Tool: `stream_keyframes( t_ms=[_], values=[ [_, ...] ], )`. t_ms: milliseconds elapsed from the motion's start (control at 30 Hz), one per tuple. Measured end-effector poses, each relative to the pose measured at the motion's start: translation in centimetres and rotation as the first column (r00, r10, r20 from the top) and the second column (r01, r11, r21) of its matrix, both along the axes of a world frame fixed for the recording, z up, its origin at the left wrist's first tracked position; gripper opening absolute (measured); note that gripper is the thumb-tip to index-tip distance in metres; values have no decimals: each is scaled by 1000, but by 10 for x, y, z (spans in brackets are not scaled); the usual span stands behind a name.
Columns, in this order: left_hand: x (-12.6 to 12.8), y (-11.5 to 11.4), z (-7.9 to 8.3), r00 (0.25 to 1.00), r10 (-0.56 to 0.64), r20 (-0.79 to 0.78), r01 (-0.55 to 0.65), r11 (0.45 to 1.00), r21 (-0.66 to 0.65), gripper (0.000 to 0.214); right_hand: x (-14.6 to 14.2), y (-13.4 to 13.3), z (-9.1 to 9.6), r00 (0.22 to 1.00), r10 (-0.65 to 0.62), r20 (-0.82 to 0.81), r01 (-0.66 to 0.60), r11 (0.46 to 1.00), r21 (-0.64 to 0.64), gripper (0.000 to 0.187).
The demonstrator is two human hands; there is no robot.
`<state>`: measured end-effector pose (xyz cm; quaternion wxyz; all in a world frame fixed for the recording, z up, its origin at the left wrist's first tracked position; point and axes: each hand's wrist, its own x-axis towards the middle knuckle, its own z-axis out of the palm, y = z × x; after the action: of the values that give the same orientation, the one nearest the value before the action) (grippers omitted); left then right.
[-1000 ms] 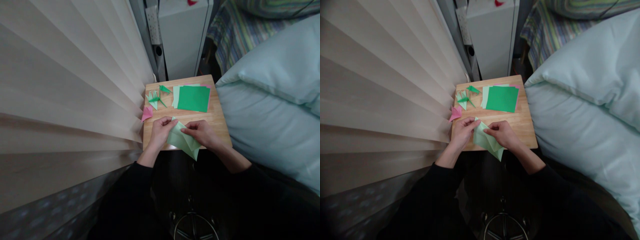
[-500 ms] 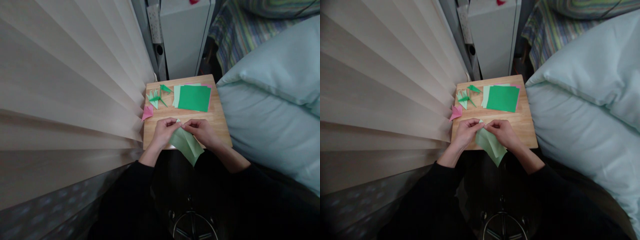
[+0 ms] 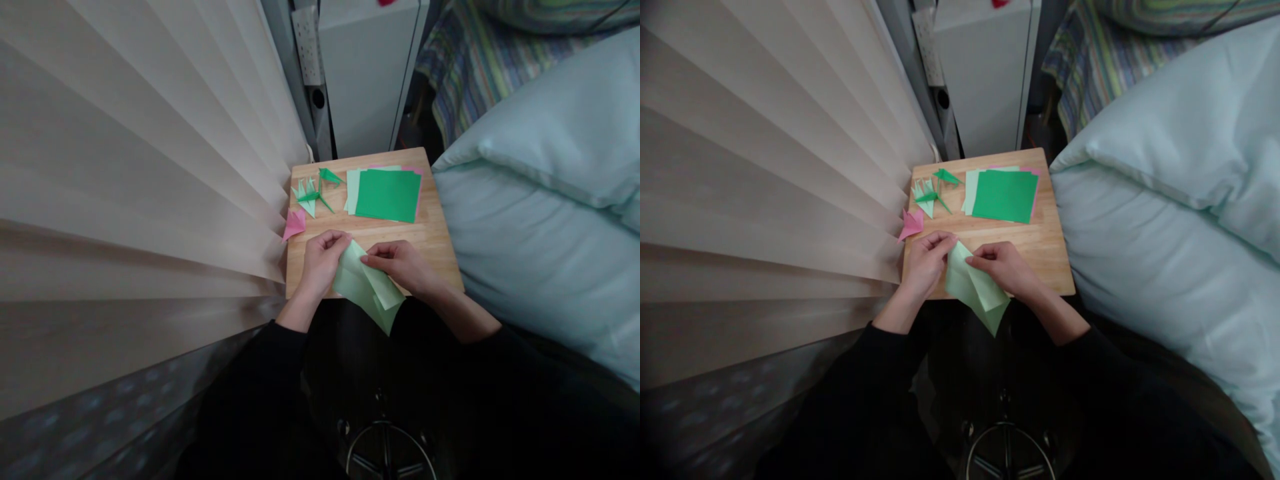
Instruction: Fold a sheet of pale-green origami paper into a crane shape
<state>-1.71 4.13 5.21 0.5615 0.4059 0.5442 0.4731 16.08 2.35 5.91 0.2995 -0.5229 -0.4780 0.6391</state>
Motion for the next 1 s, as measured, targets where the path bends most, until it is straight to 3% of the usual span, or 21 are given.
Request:
stream_keyframes(
  t_ms=[67,233,733,1000],
  values=[
    [-1,1,1,1000,-8,21,8,1000,-13,16,1,0,1,1000,17,18,-16,1000,-26,33],
    [-1,0,4,983,-169,67,174,981,-88,21,3,2,3,1000,-19,11,19,1000,-21,33],
    [-1,-1,11,989,-149,20,150,981,-122,20,4,2,8,999,-49,-14,48,997,-58,37],
    [-1,-2,8,987,-162,-6,160,979,-126,21,3,1,0,996,-93,13,94,992,-86,33]
  ],
)
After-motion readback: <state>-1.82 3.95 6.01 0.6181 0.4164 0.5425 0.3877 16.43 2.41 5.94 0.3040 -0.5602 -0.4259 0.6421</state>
